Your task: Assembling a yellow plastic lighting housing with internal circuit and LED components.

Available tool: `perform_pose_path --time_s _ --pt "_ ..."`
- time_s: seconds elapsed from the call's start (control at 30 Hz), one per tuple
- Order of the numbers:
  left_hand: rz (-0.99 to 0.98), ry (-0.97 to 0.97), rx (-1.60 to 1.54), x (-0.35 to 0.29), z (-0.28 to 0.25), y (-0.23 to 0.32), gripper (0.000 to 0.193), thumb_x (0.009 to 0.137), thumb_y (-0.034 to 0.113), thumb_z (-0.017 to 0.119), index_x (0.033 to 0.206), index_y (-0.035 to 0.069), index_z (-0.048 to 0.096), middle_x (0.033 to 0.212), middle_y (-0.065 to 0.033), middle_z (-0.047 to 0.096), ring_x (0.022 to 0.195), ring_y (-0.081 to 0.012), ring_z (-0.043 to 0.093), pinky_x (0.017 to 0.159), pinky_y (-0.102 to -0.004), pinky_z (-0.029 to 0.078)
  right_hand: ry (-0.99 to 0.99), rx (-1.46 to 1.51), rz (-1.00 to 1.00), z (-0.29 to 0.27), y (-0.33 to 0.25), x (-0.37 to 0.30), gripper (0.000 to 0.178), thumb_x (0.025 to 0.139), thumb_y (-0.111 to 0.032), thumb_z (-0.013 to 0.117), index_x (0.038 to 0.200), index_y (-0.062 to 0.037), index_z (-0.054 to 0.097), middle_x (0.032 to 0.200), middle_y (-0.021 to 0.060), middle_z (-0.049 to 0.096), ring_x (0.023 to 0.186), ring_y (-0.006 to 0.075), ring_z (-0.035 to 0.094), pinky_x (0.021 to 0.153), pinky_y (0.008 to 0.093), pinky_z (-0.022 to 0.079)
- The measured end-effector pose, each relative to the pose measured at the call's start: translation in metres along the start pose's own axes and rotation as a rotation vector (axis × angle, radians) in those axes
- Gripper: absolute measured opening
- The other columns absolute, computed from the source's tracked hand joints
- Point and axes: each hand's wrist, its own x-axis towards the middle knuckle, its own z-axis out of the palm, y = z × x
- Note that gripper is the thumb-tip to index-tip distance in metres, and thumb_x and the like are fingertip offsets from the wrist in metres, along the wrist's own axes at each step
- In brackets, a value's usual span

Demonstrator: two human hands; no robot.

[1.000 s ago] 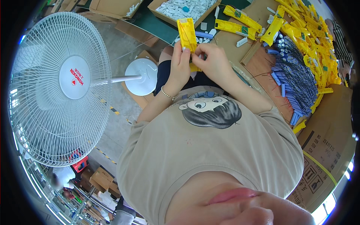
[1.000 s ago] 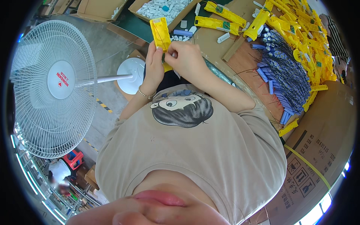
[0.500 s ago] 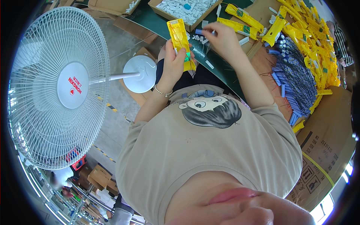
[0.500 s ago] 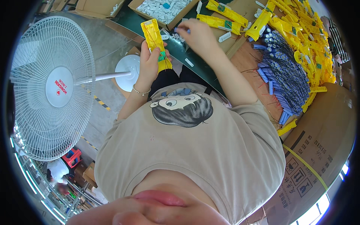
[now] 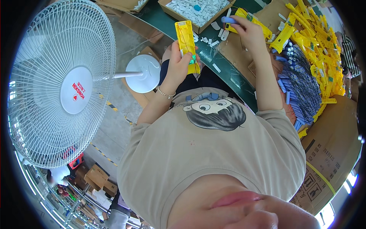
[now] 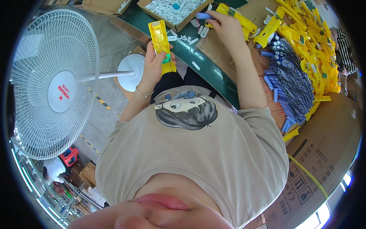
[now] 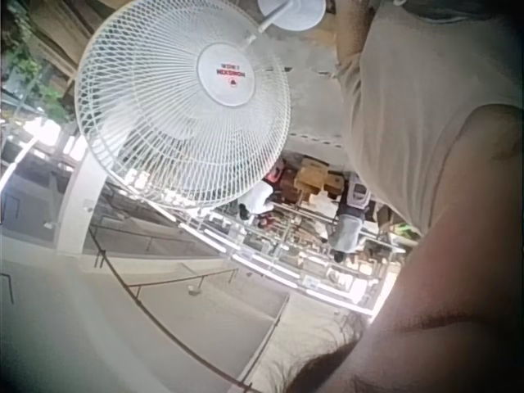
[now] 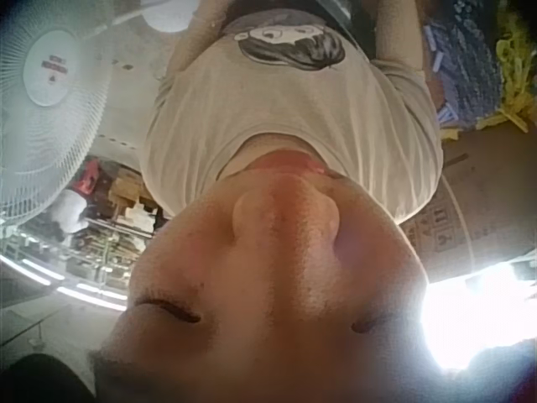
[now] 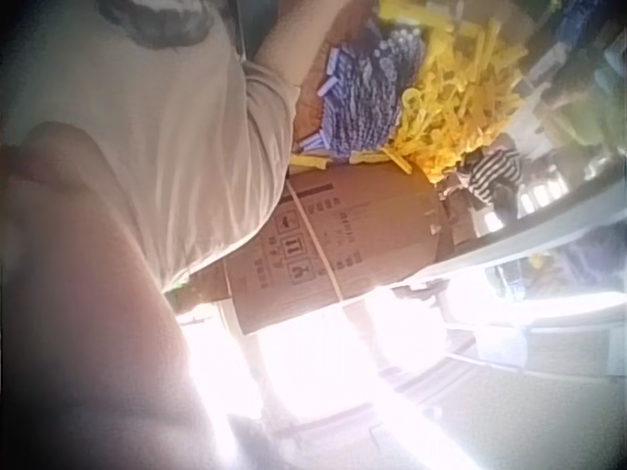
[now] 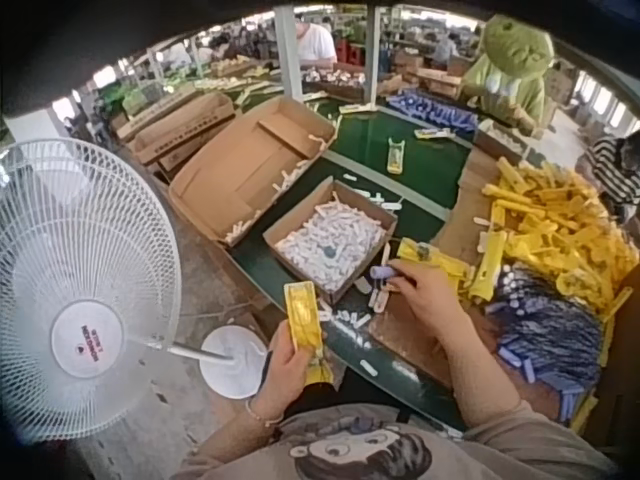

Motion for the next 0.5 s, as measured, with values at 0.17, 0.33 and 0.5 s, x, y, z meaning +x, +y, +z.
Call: perform_pose_path --time_s 0.17,0.33,0.5 --pt "0.022 -0.054 -0.001 0.001 0.006 -0.006 0.043 0.086 -0.001 0.040 0.126 0.004 0.030 0.109 -0.0140 0.052 0.081 -0.0177 0.058 0.068 -0.0332 0.054 0.022 0.886 0.150 -0.004 -0.027 -0.024 0.026 0.089 -0.010 0.055 0.114 -0.0035 0.061 0.103 0.0112 0.066 0.084 0.0164 0.064 0.075 0.0273 0.051" --pt "0.037 -0.118 0.091 -0.002 0.017 0.001 0.049 0.086 -0.002 0.042 0.131 0.004 0.027 0.112 -0.0133 0.052 0.084 -0.0165 0.058 0.071 -0.0321 0.054 -0.029 1.039 0.299 0.012 -0.054 -0.038 0.031 0.087 -0.006 0.059 0.117 -0.0031 0.055 0.096 0.0083 0.066 0.079 0.0087 0.061 0.067 0.0228 0.050" --pt "0.115 -0.094 0.248 -0.004 0.018 0.000 0.052 0.084 -0.004 0.044 0.133 0.003 0.027 0.111 -0.0122 0.051 0.085 -0.0147 0.058 0.071 -0.0302 0.053 -0.002 1.014 0.309 0.011 -0.080 -0.041 0.050 0.080 -0.003 0.067 0.123 -0.0043 0.041 0.088 0.0108 0.066 0.076 0.0094 0.062 0.064 0.0210 0.050"
